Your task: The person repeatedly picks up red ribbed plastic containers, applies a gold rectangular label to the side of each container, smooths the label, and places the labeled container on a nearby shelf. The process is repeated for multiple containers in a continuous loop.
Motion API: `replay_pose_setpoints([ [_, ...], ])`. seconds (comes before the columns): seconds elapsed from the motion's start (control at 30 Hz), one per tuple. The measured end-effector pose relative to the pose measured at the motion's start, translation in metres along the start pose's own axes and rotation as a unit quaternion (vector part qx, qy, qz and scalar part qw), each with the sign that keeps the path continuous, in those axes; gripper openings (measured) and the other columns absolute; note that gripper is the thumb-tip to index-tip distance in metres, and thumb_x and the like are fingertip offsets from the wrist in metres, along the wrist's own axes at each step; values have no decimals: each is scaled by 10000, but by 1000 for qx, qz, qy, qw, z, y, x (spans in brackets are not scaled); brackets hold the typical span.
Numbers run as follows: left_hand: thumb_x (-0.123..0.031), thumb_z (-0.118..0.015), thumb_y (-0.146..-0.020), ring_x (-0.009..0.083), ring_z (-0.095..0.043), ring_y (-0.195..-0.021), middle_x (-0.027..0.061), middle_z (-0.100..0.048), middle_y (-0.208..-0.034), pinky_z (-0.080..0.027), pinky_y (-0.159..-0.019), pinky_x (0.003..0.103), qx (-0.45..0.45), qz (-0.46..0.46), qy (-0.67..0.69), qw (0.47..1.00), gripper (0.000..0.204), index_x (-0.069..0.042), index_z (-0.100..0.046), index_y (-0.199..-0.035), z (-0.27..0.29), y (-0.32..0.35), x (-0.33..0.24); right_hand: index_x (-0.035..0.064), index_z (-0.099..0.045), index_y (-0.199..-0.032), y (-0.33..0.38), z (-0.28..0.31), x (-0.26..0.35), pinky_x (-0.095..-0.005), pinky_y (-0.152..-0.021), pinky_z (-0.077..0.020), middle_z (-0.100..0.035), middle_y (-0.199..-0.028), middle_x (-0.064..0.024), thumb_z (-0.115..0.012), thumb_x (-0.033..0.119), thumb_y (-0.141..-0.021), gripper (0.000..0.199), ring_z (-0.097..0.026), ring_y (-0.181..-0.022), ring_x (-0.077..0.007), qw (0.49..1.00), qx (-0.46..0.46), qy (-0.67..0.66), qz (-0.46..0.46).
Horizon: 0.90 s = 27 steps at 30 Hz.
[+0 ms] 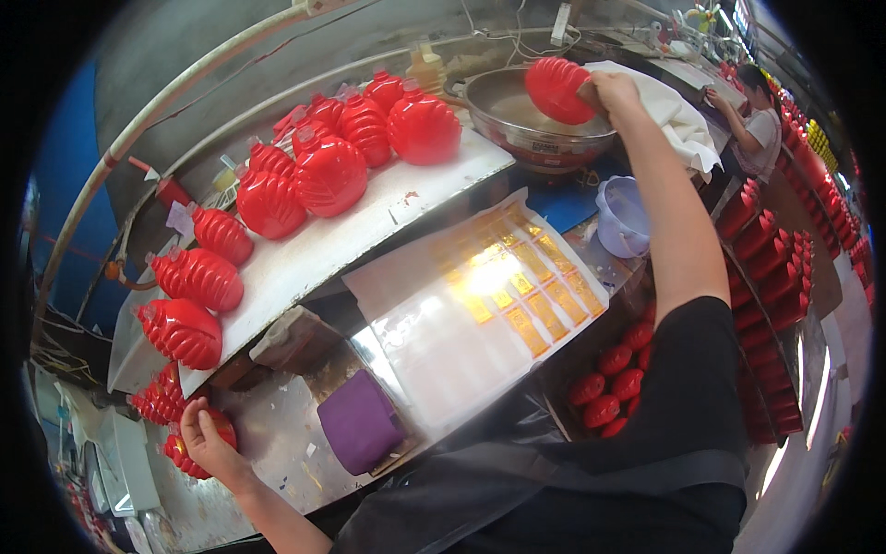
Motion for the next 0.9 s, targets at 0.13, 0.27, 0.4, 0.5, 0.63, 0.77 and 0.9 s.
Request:
replay_pose_setpoints([
  [0.13, -52, -553, -1068, 149, -636, -1099, 75, -709, -1169, -480, -996, 284, 49, -55, -33, 997, 199, 21, -678, -1204, -15, 8, -11, 7, -742, -1116, 6, -23, -26, -469, -901, -559, -771, -1048, -216, -643, 270, -919, 343, -742, -1052, -385, 944, -166, 286, -17],
  [0.27, -48, -548, -1068, 156, -644, -1088, 92, -713, -1159, -482, -1000, 286, 49, -35, -50, 997, 200, 24, -674, -1208, -12, 7, -5, 51, -691, -1164, 30, -53, -4, -498, -967, -539, -746, -1143, -228, -644, 309, -931, 351, -701, -1113, -433, 908, -95, 406, 35],
  [0.4, -43, -551, -1068, 140, -653, -1052, 82, -723, -1128, -496, -987, 285, 56, 16, -8, 998, 188, 13, -676, -1196, -18, 8, 4, 33, -742, -1038, 12, -64, -20, -494, -905, -558, -751, -1018, -260, -728, 366, -846, 385, -731, -990, -421, 881, -28, 465, 86],
  [0.5, -39, -560, -1062, 128, -654, -1033, 74, -727, -1110, -500, -970, 273, 76, -8, -8, 997, 182, 7, -677, -1192, -22, 14, 5, -44, -791, -870, 7, -75, -19, -478, -811, -590, -733, -872, -306, -799, 358, -732, 425, -752, -837, -419, 854, 76, 508, 87],
  [0.63, -36, -570, -1053, 126, -652, -1023, 73, -728, -1097, -494, -959, 274, 96, 12, 6, 995, 176, 2, -677, -1188, -26, 24, 14, -21, -800, -916, -1, -79, -29, -456, -840, -578, -753, -924, -268, -784, 353, -748, 410, -754, -896, -387, 861, 129, 491, 32],
  [0.77, -32, -577, -1048, 131, -653, -1017, 71, -724, -1083, -490, -960, 288, 105, 34, -12, 994, 164, 1, -674, -1175, -21, 37, 15, 0, -806, -981, -5, -71, -41, -450, -911, -560, -768, -1026, -252, -738, 354, -786, 410, -747, -1033, -376, 945, 21, 324, -27],
  [0.9, -45, -592, -1042, 123, -641, -985, 68, -728, -1061, -487, -920, 275, 119, 26, -10, 993, 165, -4, -684, -1173, -18, 41, 18, -1, -782, -933, -23, -50, -77, -354, -689, -510, -729, -817, -120, -693, 246, -870, 269, -688, -739, -227, 985, -114, 129, -24],
])
Point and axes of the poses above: each hand's wrist, its own y-axis away from the middle knuckle, its own z-axis out of the back of the hand, x = y × z, the point moved 5 cm from there along -y, towards the middle knuckle
